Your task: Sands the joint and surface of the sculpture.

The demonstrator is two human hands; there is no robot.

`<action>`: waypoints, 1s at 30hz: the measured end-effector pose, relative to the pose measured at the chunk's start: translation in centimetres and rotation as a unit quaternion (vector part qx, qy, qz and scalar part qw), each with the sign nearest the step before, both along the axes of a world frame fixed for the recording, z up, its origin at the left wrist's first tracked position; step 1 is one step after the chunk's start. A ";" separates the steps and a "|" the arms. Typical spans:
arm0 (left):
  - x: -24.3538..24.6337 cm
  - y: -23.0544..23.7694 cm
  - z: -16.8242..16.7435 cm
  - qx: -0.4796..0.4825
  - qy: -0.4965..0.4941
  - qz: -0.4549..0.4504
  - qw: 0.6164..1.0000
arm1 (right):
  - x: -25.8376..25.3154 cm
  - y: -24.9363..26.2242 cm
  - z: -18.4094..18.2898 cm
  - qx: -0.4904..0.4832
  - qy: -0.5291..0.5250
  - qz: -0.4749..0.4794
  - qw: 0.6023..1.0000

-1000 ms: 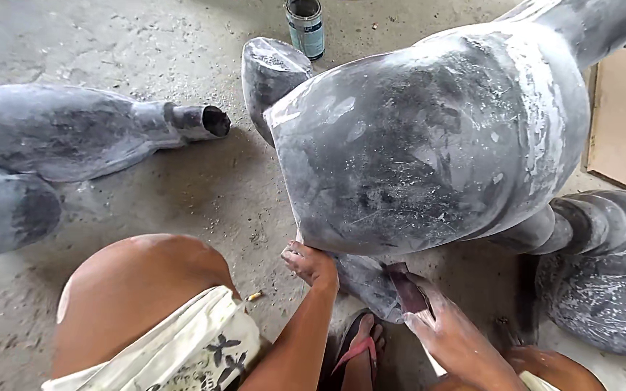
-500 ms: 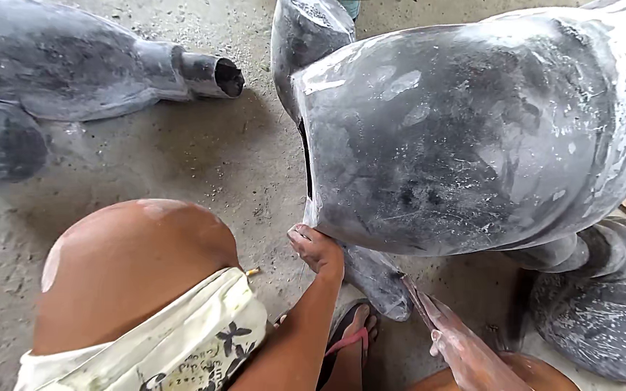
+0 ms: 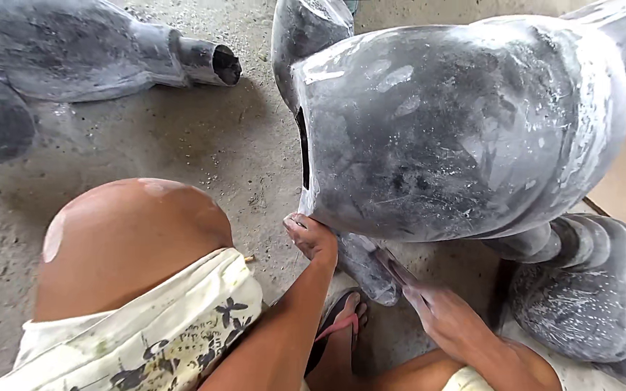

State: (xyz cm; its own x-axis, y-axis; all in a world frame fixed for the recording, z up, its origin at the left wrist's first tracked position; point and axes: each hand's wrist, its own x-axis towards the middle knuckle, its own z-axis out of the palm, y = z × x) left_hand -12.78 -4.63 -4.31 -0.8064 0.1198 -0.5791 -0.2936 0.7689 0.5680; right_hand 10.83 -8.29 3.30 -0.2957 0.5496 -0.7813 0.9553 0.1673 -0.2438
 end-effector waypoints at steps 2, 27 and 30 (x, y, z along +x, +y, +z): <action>-0.4 -0.6 -4.6 0.010 0.056 0.014 0.998 | 0.2 -0.2 0.0 -0.003 -0.004 0.008 1.000; -0.6 -1.0 -6.1 0.033 0.071 0.011 0.997 | -3.4 -2.5 1.9 0.033 0.083 -0.148 0.985; -0.6 -1.0 -6.2 0.036 0.074 0.014 0.996 | -4.2 -2.5 2.6 0.007 0.056 -0.149 0.987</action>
